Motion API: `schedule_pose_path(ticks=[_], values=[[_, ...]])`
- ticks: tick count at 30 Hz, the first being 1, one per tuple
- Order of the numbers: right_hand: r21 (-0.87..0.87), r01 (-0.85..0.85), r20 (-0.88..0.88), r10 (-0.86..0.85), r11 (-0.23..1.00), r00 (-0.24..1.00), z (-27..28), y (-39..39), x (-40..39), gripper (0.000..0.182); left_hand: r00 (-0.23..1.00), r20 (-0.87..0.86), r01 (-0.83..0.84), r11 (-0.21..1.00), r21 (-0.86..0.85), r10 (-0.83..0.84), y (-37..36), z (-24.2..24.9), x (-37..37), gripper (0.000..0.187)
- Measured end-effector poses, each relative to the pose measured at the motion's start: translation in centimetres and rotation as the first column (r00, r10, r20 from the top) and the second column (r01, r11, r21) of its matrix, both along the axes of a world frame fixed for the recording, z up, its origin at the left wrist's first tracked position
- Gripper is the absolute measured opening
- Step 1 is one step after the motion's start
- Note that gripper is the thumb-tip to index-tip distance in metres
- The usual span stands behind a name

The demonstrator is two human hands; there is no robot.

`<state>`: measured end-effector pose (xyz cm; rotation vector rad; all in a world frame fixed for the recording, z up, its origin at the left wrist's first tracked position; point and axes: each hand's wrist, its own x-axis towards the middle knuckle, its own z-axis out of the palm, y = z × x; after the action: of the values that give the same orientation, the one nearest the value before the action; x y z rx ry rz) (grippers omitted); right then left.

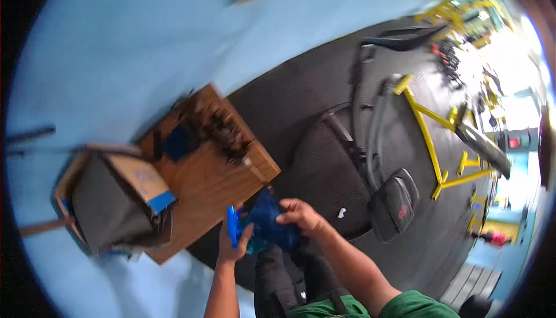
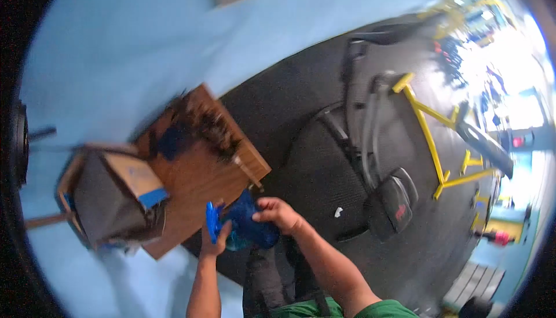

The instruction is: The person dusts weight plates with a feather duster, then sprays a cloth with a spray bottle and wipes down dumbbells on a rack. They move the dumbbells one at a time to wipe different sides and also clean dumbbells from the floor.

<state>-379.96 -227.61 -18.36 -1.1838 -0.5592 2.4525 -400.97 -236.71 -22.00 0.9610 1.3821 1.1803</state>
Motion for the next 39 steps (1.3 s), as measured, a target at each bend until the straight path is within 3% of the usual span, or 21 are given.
schedule_pose_path(ticks=[3,4,6,9,10,12,13,14,16,17,21,24,26,28,30,32,33,34,36,38,39], values=[[0.047,0.054,-0.128,-0.047,0.997,0.991,2.9,-3.1,5.8,0.008,0.924,-0.108,0.381,0.913,0.148,-0.368,2.8,6.4,3.8,0.078],[0.089,0.039,-0.061,-0.034,0.995,0.998,5.5,-3.7,7.6,0.009,0.895,-0.112,0.446,0.873,0.196,-0.432,3.5,9.2,5.7,0.078],[0.242,0.013,-0.023,-0.008,0.97,1.0,6.4,-6.6,12.1,0.015,0.716,-0.031,0.697,0.717,-0.017,-0.697,4.3,14.2,9.8,0.074],[0.422,-0.261,0.465,0.04,0.868,0.884,12.0,-10.4,18.4,0.023,0.449,-0.102,0.885,0.457,-0.088,-0.888,4.0,15.8,16.7,0.065],[0.452,-0.206,0.463,-0.031,0.868,0.886,13.0,-12.5,20.2,0.023,0.393,-0.134,0.911,0.405,-0.075,-0.91,3.5,15.6,18.9,0.065],[0.714,-0.19,0.625,-0.492,0.673,0.607,14.3,-17.7,23.4,0.024,0.26,-0.343,0.963,0.268,0.023,-0.903,2.0,15.5,23.9,0.059],[0.639,-0.228,0.717,-0.462,0.734,0.523,16.5,-19.7,25.7,0.024,0.18,-0.402,0.979,0.205,-0.019,-0.898,1.2,17.4,26.7,0.057],[0.662,-0.175,0.699,-0.514,0.729,0.498,16.9,-22.4,27.6,0.024,0.119,-0.428,0.99,0.142,-0.023,-0.896,0.1,18.1,29.3,0.057],[0.857,-0.075,0.492,-0.768,0.509,0.409,17.6,-28.2,30.7,0.023,0.121,-0.512,0.981,0.023,0.194,-0.85,-2.5,18.8,34.5,0.055],[0.839,0.178,0.401,-0.806,0.514,0.435,18.6,-31.1,31.9,0.019,0.051,-0.438,0.984,-0.03,0.175,-0.898,-4.1,19.1,36.7,0.055],[0.754,0.37,0.451,-0.838,0.542,0.307,21.0,-42.6,35.0,0.022,-0.259,-0.405,0.944,-0.318,0.085,-0.877,-11.7,23.1,45.5,0.053],[0.724,0.506,0.427,-0.881,0.469,0.206,23.0,-50.9,36.2,0.023,-0.402,-0.39,0.871,-0.478,0.118,-0.829,-17.3,24.4,50.6,0.056],[0.645,0.619,0.428,-0.883,0.447,0.192,25.9,-55.8,37.0,0.025,-0.426,-0.443,0.83,-0.536,0.156,-0.789,-21.4,27.7,53.8,0.054],[0.564,0.781,0.275,-0.953,0.268,0.128,27.9,-60.0,38.0,0.021,-0.452,-0.508,0.792,-0.592,0.148,-0.733,-25.5,30.1,56.7,0.055],[0.564,0.795,0.26,-0.962,0.223,0.086,28.7,-63.9,38.7,0.023,-0.449,-0.518,0.76,-0.616,0.207,-0.728,-29.0,30.7,59.3,0.058],[0.309,0.934,-0.286,-0.954,-0.181,-0.09,29.7,-67.3,39.0,0.027,-0.411,-0.593,0.689,-0.662,0.295,-0.692,-32.0,32.5,62.1,0.061],[0.629,0.637,-0.43,-0.882,-0.445,-0.193,23.9,-69.1,38.9,0.032,-0.392,-0.609,0.648,-0.677,0.349,-0.689,-33.3,33.4,63.4,0.061],[0.628,0.645,-0.424,-0.887,-0.435,-0.184,24.8,-69.5,40.2,0.032,-0.387,-0.604,0.657,-0.668,0.349,-0.697,-34.8,34.3,64.7,0.061],[0.168,0.731,-0.791,-0.533,-0.662,-0.301,27.4,-69.0,43.8,0.033,-0.298,-0.564,0.686,-0.583,0.435,-0.77,-37.7,35.8,67.0,0.06],[0.094,0.711,-0.739,-0.528,-0.697,-0.419,25.3,-68.5,47.4,0.026,-0.254,-0.586,0.683,-0.572,0.455,-0.77,-40.3,37.2,70.1,0.059],[0.57,0.539,-0.401,-0.783,-0.62,-0.475,23.6,-67.5,49.2,0.022,-0.212,-0.604,0.665,-0.567,0.487,-0.768,-41.4,37.3,72.0,0.059]])
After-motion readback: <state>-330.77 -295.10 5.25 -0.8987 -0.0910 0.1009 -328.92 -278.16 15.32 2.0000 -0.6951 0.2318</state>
